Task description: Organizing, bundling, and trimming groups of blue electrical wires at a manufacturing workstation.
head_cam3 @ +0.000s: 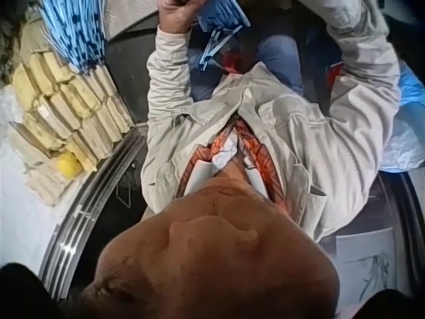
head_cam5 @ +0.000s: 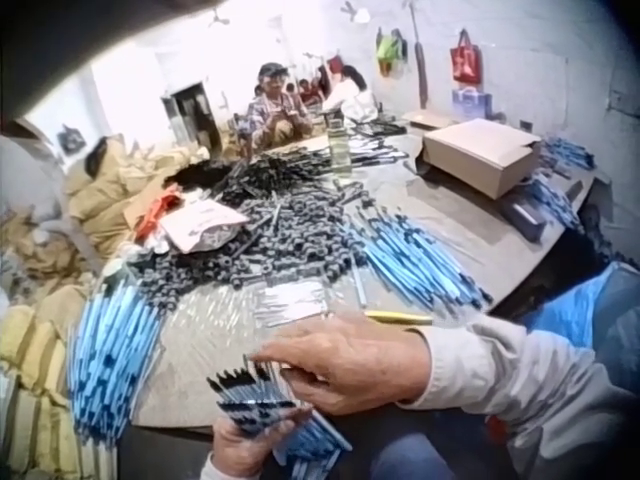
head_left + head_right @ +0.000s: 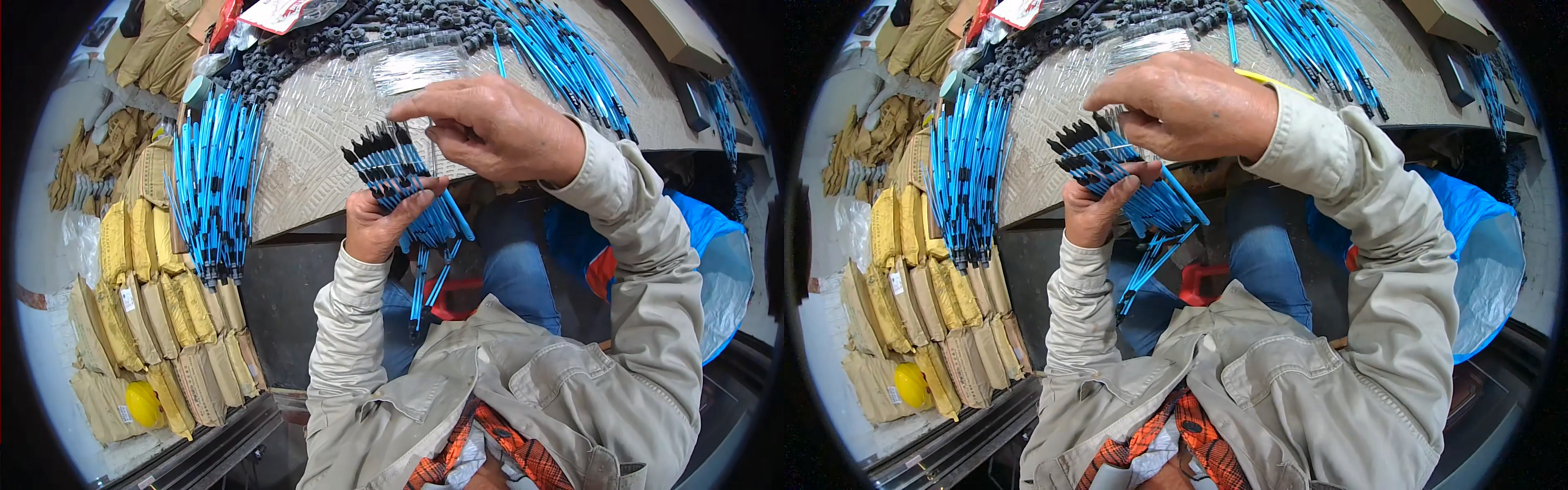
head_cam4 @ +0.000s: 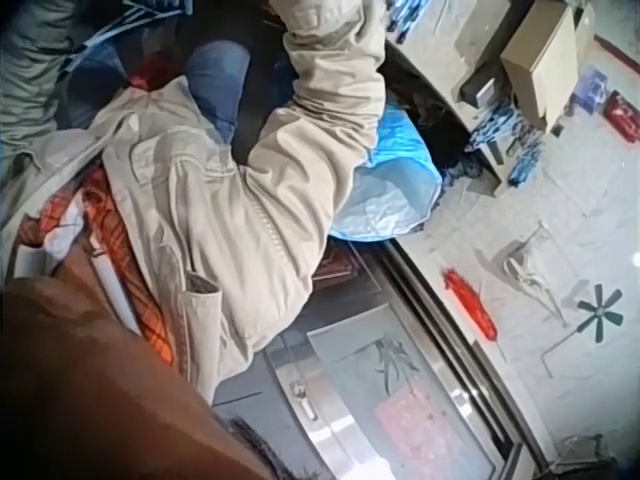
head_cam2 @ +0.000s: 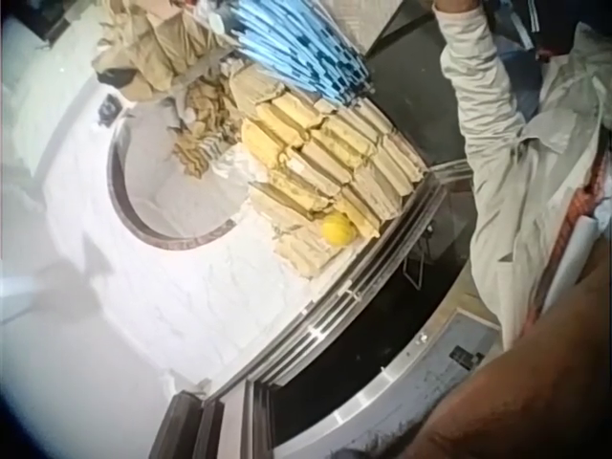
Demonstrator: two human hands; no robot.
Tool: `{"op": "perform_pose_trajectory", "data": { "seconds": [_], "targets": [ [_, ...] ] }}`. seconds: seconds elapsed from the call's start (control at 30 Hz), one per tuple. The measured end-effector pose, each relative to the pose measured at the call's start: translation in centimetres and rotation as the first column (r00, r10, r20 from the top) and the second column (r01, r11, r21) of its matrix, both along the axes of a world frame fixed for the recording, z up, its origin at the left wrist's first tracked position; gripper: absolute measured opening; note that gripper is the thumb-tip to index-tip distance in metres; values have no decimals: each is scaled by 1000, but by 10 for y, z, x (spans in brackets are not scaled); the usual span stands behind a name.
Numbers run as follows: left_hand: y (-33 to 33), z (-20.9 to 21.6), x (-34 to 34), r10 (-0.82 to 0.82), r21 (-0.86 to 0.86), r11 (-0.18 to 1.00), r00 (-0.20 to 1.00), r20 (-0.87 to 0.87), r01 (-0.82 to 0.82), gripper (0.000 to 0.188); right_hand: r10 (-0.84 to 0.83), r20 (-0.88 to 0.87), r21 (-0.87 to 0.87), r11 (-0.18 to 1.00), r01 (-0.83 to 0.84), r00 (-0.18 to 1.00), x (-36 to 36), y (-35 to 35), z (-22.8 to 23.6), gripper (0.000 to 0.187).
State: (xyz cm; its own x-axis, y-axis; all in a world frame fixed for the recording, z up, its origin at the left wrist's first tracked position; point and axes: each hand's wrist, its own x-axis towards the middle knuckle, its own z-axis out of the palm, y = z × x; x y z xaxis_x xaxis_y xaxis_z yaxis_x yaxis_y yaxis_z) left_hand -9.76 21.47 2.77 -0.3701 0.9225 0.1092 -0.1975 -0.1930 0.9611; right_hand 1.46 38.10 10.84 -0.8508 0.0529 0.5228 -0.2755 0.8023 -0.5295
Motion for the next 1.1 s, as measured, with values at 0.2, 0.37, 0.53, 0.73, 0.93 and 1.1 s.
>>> {"op": "perform_pose_trajectory", "data": {
  "seconds": [0.2,0.37,0.53,0.73,0.93,1.1],
  "targets": [
    [-1,3,0,8,8,1000,1000,13,-9,16,42,171,-139,990,-18,984,8,4,12,28],
    [0,2,1,-13,5,1000,1000,1,13,17,117,249,-235,970,-57,961,8,10,16,26],
    [-1,5,-1,-17,-13,1000,1000,-11,16,17,166,283,-270,959,-87,945,6,10,21,24],
    [0,1,0,-32,61,998,1000,0,32,18,148,240,-213,972,-97,959,4,10,13,24],
    [-2,0,-3,-48,39,998,998,-39,49,18,134,217,-316,947,-60,967,2,2,3,23],
    [-3,2,-4,-53,29,998,999,-10,53,18,185,146,-509,857,-87,972,3,-2,-15,22]
  ]
}}
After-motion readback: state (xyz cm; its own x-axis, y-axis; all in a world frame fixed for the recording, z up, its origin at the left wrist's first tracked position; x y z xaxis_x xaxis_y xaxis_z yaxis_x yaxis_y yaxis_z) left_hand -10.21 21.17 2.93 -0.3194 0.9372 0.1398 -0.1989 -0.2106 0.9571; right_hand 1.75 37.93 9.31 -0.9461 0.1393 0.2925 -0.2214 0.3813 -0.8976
